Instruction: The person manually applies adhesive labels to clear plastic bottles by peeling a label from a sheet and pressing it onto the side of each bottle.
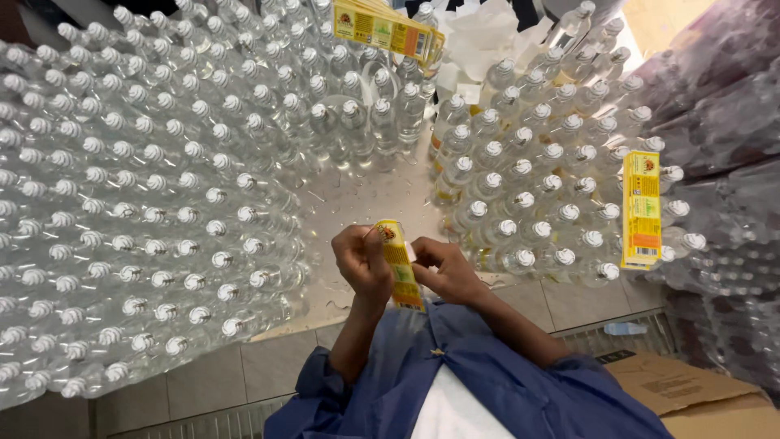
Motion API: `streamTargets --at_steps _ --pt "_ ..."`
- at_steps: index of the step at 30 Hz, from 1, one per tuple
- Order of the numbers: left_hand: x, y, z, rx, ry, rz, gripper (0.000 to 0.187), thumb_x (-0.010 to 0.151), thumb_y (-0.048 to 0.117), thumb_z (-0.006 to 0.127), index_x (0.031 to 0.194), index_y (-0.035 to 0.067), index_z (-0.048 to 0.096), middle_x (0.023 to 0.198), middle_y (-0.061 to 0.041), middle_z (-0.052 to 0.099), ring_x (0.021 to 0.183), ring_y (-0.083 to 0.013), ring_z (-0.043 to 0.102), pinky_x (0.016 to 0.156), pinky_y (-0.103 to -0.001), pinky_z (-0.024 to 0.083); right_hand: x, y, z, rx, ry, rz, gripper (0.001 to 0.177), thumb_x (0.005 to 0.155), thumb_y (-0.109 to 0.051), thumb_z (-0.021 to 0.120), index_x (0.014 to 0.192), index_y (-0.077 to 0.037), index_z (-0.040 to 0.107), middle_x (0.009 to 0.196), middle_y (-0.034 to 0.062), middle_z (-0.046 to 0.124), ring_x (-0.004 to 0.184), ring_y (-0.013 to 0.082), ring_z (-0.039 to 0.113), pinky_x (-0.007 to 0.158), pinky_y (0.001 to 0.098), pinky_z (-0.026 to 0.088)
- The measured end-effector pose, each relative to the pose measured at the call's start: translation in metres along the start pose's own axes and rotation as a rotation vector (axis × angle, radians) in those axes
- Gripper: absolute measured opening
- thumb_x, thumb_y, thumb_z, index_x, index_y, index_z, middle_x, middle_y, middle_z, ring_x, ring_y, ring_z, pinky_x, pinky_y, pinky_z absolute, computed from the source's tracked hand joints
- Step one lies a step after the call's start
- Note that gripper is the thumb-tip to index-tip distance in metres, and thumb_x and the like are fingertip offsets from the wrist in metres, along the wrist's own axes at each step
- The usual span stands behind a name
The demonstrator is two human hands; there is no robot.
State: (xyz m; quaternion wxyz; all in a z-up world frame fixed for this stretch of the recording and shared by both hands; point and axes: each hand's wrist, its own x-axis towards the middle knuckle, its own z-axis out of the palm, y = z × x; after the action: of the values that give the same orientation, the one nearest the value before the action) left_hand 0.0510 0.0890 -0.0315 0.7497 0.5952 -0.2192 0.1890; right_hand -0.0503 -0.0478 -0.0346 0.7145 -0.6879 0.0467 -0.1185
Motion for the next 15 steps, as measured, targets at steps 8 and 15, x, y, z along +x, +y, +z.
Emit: streamTargets --at_steps 8,15 --pt "0.012 0.027 0.025 0.171 -0.048 0.203 0.013 0.101 0.009 0.079 0.102 0.002 0.069 0.081 -0.013 0.076 0.066 -0.0405 0.075 0.055 -0.037 0.061 0.012 -0.063 -0.02 -0.113 0.361 -0.312 0.031 0.102 -0.008 0.086 0.121 0.009 0.069 0.101 0.0185 0.07 0.084 0.0185 0.071 0.075 0.0331 0.06" --pt "-0.007 0.025 0.021 0.097 -0.116 0.18 0.011 0.101 0.008 0.078 0.105 0.002 0.069 0.081 -0.011 0.081 0.064 -0.0354 0.078 0.055 -0.035 0.061 0.024 -0.073 0.001 -0.145 0.4 -0.501 0.021 0.097 0.001 0.092 0.103 0.012 0.075 0.097 0.0195 0.063 0.071 0.0162 0.061 0.064 0.0282 0.052"
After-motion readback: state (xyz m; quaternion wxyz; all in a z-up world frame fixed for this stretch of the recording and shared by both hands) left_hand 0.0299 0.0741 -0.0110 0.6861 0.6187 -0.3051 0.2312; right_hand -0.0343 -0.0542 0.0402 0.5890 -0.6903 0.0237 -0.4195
